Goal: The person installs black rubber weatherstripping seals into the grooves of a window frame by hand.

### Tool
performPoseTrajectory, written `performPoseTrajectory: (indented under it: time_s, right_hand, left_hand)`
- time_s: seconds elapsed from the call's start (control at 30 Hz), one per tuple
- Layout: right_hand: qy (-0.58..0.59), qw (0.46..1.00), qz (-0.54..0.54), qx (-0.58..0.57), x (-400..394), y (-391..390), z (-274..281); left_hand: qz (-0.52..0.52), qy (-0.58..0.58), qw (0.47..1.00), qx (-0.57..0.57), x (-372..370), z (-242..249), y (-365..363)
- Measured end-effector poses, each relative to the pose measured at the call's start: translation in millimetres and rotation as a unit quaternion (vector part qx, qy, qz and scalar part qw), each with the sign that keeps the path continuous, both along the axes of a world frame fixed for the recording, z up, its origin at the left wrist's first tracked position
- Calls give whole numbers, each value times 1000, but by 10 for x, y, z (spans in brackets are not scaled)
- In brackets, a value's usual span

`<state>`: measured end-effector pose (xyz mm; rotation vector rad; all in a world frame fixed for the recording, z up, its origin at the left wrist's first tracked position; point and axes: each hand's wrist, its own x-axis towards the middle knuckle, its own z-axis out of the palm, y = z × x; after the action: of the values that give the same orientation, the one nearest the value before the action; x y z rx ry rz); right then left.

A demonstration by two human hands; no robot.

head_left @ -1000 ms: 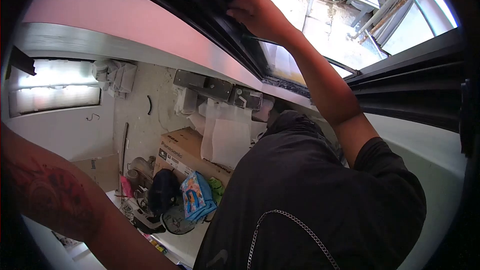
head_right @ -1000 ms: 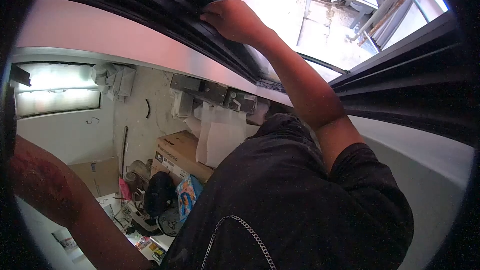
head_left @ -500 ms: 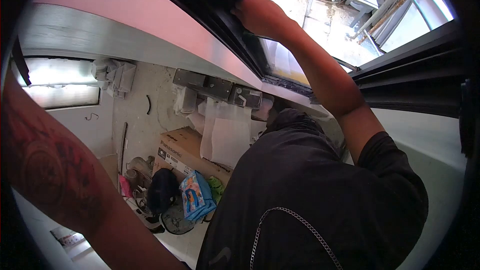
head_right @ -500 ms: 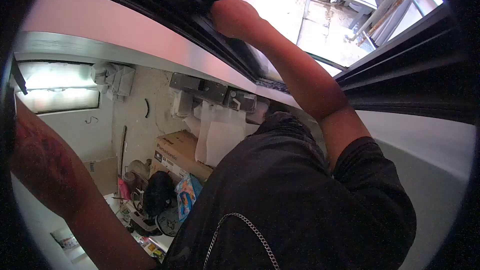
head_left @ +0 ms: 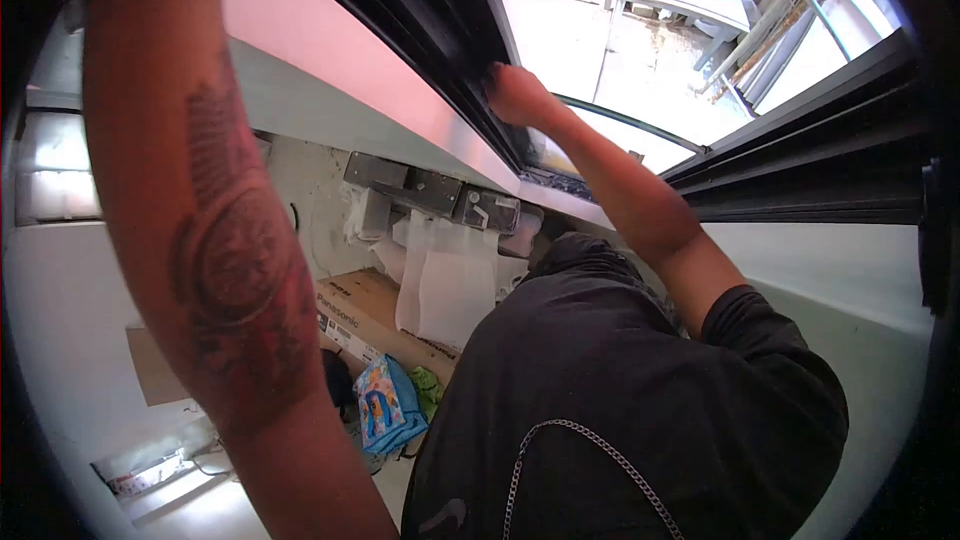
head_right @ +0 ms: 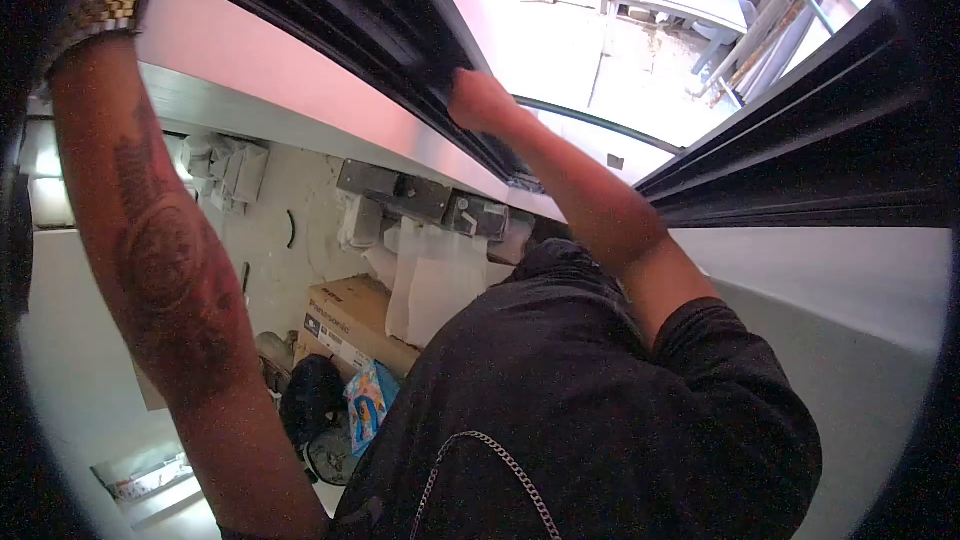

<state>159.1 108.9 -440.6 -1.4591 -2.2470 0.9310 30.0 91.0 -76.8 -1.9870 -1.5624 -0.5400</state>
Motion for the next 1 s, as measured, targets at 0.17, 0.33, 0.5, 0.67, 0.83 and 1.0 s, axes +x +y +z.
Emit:
performPoseTrajectory:
  time_s: [0.17, 0.33, 0.5, 0.67, 0.83, 1.0]
  right_hand:
    - [107, 987, -115, 43, -82, -237, -25]
    - [173, 973, -145, 57, -88, -316, 187]
    - [199, 962, -188, 1, -273, -318, -15]
    - [182, 964, -191, -15, -187, -259, -47]
    - [191, 974, -104, -68, 3, -10, -204]
    - [202, 976, -70, -36, 29, -112, -267]
  left_hand:
    - [5, -12, 1000, -12, 38, -150, 42]
    - [16, -24, 999, -18, 179, -373, 58]
    - [71, -20, 997, 22, 485, -803, -43]
    - [128, -57, 988, -58, 554, -1109, -54]
    - [125, -142, 971, -149, 659, -1504, -89]
    - [154, -175, 946, -224, 701, -1988, -17]
